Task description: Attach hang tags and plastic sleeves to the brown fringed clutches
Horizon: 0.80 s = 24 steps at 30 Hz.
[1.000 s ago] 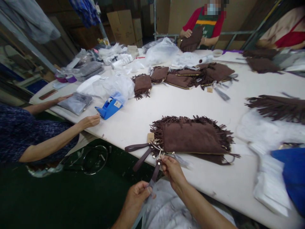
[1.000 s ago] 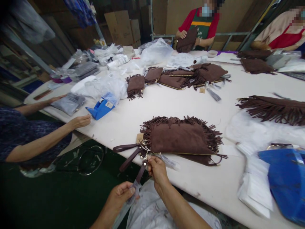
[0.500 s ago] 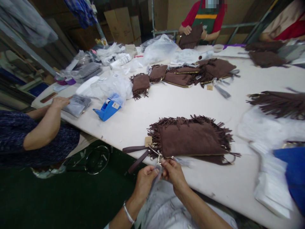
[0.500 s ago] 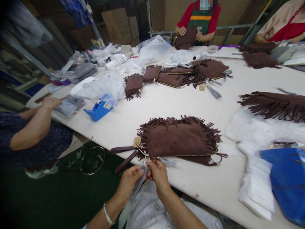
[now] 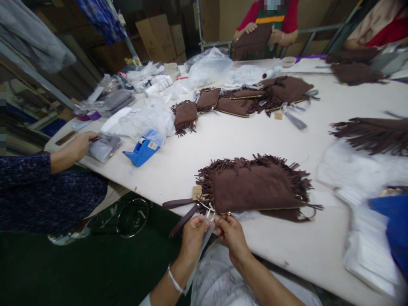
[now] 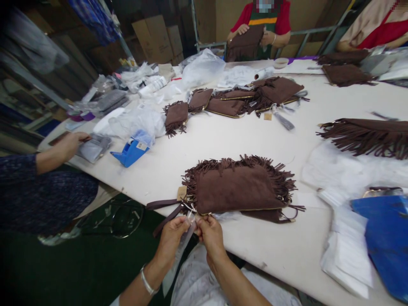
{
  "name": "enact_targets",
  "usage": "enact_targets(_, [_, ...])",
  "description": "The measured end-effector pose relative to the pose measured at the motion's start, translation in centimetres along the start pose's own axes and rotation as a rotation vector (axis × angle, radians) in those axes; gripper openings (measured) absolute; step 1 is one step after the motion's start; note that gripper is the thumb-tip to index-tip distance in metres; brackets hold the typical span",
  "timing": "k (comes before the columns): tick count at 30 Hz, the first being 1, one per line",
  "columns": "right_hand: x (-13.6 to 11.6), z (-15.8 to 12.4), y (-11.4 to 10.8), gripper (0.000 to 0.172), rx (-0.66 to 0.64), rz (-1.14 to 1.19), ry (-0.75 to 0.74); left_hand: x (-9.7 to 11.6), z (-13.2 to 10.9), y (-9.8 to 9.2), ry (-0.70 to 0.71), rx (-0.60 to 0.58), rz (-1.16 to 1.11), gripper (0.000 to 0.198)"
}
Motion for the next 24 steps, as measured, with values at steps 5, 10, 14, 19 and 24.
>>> enact_targets(5, [-0.6, -0.7, -1.3, 0.023, -0.139, -0.244, -0.084, 1.0, 0.9, 0.8, 0.009, 0.066, 0.068, 0.024])
enact_targets(10, [-6.1, -2.6, -2.9, 0.015, -0.272, -0.987, -0.667, 1.0, 1.1, 0.1, 0.014, 0.040, 0.170, 0.021])
enact_targets(14, [-9.1, -1.3, -1.9, 0.039, -0.381, -1.395, -1.060, 0.6, 1.5, -0.7, 0.079, 0.024, 0.263, 0.020])
enact_targets(19, [-8.5, 2.0, -1.0, 0.030, -0.471, -1.556, -1.140, 0.4, 1.8, -1.2, 0.102, 0.039, 0.335, 0.021])
enact_targets(24, [-8.1, 2.3, -1.5, 0.033, -0.472, -1.486, -1.105, 0.9, 1.9, -0.7, 0.102, 0.033, 0.338, 0.023])
Point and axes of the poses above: each hand's wrist, its own z-axis towards the middle knuckle, its own y-axis out of the palm, x = y × z, the point moved 1 cm from there along z, towards the middle knuckle, and after that the axes turned 4 degrees about -y, right-handed, at the moved point
